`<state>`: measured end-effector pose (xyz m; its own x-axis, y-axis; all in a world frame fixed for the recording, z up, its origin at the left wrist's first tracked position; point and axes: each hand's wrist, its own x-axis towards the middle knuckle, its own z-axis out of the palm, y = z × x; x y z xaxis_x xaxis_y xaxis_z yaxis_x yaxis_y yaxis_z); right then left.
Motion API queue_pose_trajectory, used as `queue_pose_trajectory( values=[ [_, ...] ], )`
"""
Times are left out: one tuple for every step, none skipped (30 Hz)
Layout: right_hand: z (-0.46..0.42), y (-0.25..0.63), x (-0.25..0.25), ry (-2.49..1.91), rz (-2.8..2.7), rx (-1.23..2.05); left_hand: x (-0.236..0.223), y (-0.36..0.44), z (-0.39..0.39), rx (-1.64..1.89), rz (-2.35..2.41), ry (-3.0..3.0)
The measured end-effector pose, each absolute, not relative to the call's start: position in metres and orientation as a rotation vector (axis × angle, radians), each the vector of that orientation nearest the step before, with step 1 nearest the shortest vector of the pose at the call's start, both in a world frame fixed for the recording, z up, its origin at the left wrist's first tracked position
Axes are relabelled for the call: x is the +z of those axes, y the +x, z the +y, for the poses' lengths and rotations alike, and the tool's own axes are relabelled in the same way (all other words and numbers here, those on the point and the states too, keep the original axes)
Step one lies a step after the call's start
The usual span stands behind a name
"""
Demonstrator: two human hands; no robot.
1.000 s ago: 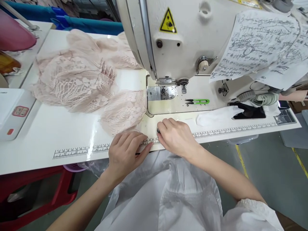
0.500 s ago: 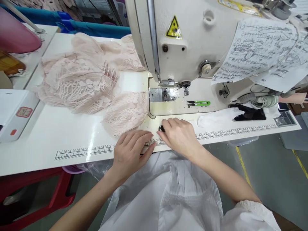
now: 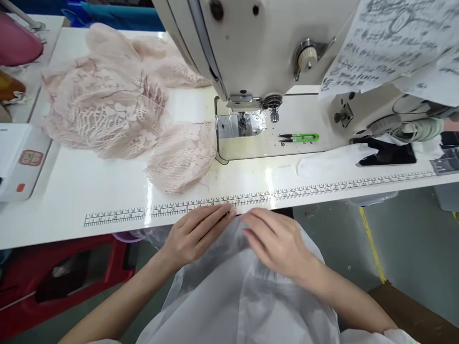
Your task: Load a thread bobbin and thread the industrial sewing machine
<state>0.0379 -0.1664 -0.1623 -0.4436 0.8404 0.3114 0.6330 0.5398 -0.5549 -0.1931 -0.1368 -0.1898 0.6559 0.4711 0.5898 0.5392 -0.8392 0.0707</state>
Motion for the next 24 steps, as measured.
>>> queue_pose_trajectory(
  values=[
    [-0.17, 0.032, -0.163, -1.159, -2.197, 0.623, -0.189, -0.192, -0.141, -0.998, -0.849, -2.753],
    [-0.173, 0.026, -0.163, -1.139, -2.163, 0.771, -0.187, -0.189, -0.145, -1.068, -0.897, -2.766],
    [-0.174, 0.021, -0.163, -1.127, -2.114, 0.916, -0.185, -0.186, -0.15, -1.146, -0.999, -2.796],
    [-0.175, 0.017, -0.163, -1.121, -2.052, 1.047, -0.181, -0.183, -0.154, -1.233, -1.162, -2.832],
    [-0.175, 0.014, -0.162, -1.127, -1.982, 1.159, -0.177, -0.179, -0.159, -1.324, -1.374, -2.867],
    [-0.175, 0.011, -0.162, -1.146, -1.911, 1.255, -0.173, -0.175, -0.163, -1.409, -1.62, -2.889],
    [-0.173, 0.01, -0.161, -1.169, -1.848, 1.351, -0.169, -0.172, -0.166, -1.483, -1.877, -2.891],
    [-0.172, 0.01, -0.16, -1.187, -1.797, 1.448, -0.165, -0.169, -0.169, -1.561, -2.114, -2.87],
    [-0.17, 0.01, -0.16, -1.199, -1.757, 1.538, -0.162, -0.167, -0.17, -1.65, -2.306, -2.829],
    [-0.167, 0.011, -0.159, -1.204, -1.725, 1.611, -0.159, -0.165, -0.171, -1.742, -2.456, -2.774],
    [-0.165, 0.012, -0.158, -1.203, -1.695, 1.665, -0.158, -0.164, -0.171, -1.831, -2.57, -2.71],
    [-0.164, 0.013, -0.157, -1.198, -1.657, 1.702, -0.156, -0.163, -0.17, -1.92, -2.653, -2.638],
    [-0.162, 0.015, -0.157, -1.198, -1.608, 1.731, -0.156, -0.162, -0.169, -1.996, -2.716, -2.572],
    [-0.161, 0.016, -0.156, -1.201, -1.549, 1.76, -0.155, -0.162, -0.168, -2.058, -2.761, -2.516],
    [-0.161, 0.016, -0.156, -1.2, -1.491, 1.798, -0.154, -0.162, -0.168, -2.103, -2.793, -2.473],
    [-0.161, 0.016, -0.156, -1.188, -1.433, 1.842, -0.154, -0.161, -0.168, -2.144, -2.806, -2.446],
    [-0.161, 0.016, -0.157, -1.162, -1.379, 1.891, -0.153, -0.161, -0.168, -2.182, -2.8, -2.432],
    [-0.162, 0.015, -0.158, -1.125, -1.325, 1.94, -0.153, -0.16, -0.169, -2.216, -2.783, -2.426],
    [-0.163, 0.013, -0.16, -1.076, -1.268, 1.991, -0.152, -0.16, -0.169, -2.244, -2.762, -2.421],
    [-0.165, 0.011, -0.162, -1.021, -1.21, 2.042, -0.152, -0.16, -0.17, -2.267, -2.739, -2.417],
    [-0.166, 0.01, -0.164, -0.973, -1.154, 2.086, -0.151, -0.159, -0.171, -2.286, -2.718, -2.415],
    [-0.168, 0.008, -0.166, -0.944, -1.106, 2.106, -0.151, -0.159, -0.171, -2.306, -2.701, -2.415],
    [-0.169, 0.007, -0.167, -0.938, -1.079, 2.091, -0.152, -0.159, -0.171, -2.328, -2.695, -2.414],
    [-0.171, 0.007, -0.167, -0.954, -1.077, 2.037, -0.152, -0.159, -0.172, -2.344, -2.705, -2.414]
  ],
)
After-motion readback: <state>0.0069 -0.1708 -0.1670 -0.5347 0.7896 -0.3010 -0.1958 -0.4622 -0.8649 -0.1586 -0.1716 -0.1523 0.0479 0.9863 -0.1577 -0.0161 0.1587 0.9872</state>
